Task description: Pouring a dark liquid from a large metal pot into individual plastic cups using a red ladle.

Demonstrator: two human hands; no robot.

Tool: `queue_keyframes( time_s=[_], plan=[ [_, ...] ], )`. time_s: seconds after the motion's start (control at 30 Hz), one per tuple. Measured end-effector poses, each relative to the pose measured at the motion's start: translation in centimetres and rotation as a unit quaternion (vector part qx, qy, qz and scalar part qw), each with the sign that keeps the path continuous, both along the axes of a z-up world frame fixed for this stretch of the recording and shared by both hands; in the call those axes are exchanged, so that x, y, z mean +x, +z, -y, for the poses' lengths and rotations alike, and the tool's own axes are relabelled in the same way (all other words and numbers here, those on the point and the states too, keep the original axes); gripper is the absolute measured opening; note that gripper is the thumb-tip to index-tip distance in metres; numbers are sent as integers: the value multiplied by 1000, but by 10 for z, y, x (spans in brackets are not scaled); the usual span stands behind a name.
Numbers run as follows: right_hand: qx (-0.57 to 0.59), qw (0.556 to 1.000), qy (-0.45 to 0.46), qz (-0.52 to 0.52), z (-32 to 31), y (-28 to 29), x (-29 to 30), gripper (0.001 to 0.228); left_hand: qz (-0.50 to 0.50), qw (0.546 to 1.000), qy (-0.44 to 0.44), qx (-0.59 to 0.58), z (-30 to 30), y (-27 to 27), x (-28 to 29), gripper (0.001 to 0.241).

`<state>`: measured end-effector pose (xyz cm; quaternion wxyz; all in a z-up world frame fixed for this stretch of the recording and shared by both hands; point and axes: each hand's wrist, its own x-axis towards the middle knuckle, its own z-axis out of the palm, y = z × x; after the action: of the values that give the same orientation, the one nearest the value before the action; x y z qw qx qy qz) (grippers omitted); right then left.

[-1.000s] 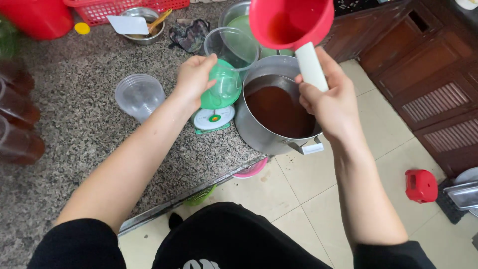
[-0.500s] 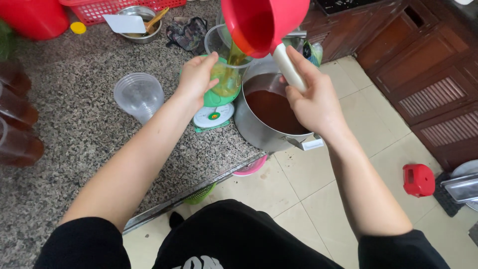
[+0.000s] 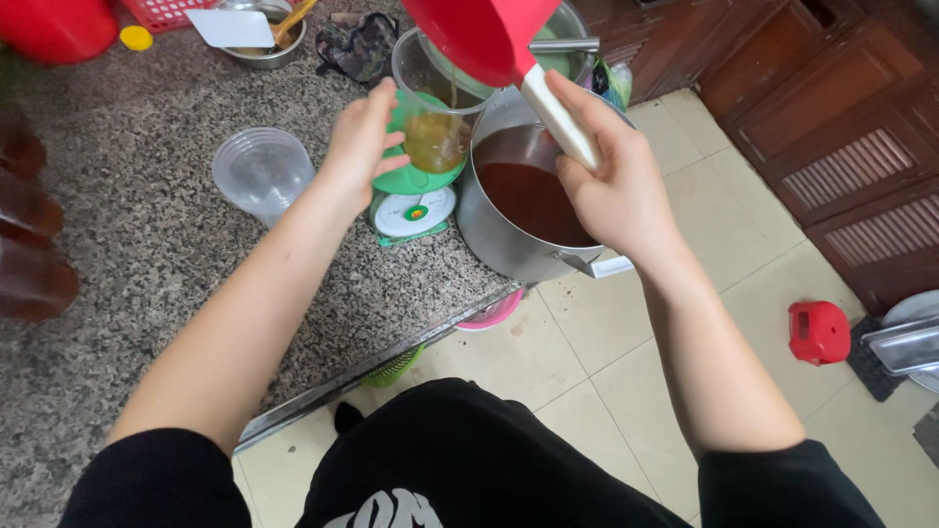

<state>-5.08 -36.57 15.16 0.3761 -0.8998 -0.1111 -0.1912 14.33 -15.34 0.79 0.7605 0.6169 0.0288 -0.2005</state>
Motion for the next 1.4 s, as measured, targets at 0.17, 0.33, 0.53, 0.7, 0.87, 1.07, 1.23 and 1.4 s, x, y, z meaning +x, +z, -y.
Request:
queue_keyframes(
  time_s=[0.17,0.33,0.53,0.7,0.87,1.07,1.23,1.4],
  plan=[
    [252,960,-29,-116,15,2,-8,72,184,968,12,171,-44,-46,18,61],
    [397,908,-53,-128,48,-10,-19,75,373,700,-50,607,-104,-54,-12,41],
    [158,919,-198,-301,96,-99,-6,61,384,563,-85,727,-145,-102,-14,26],
    [-139,902,-264,-312,75,-127,5,68,384,509,-108,763,-149,-102,-21,20],
    [-106,918,-210,-320,75,-150,20,65,430,492,-82,753,-154,-117,-20,19],
    [293,856,-183,-384,83,-116,10,50,475,483,-35,734,-157,-105,-28,15],
    [483,791,-124,-354,103,-91,-8,51,480,487,-31,729,-161,-96,-32,14],
    [534,788,-99,-290,98,-54,-27,54,487,493,-42,720,-164,-90,-34,14]
  ],
)
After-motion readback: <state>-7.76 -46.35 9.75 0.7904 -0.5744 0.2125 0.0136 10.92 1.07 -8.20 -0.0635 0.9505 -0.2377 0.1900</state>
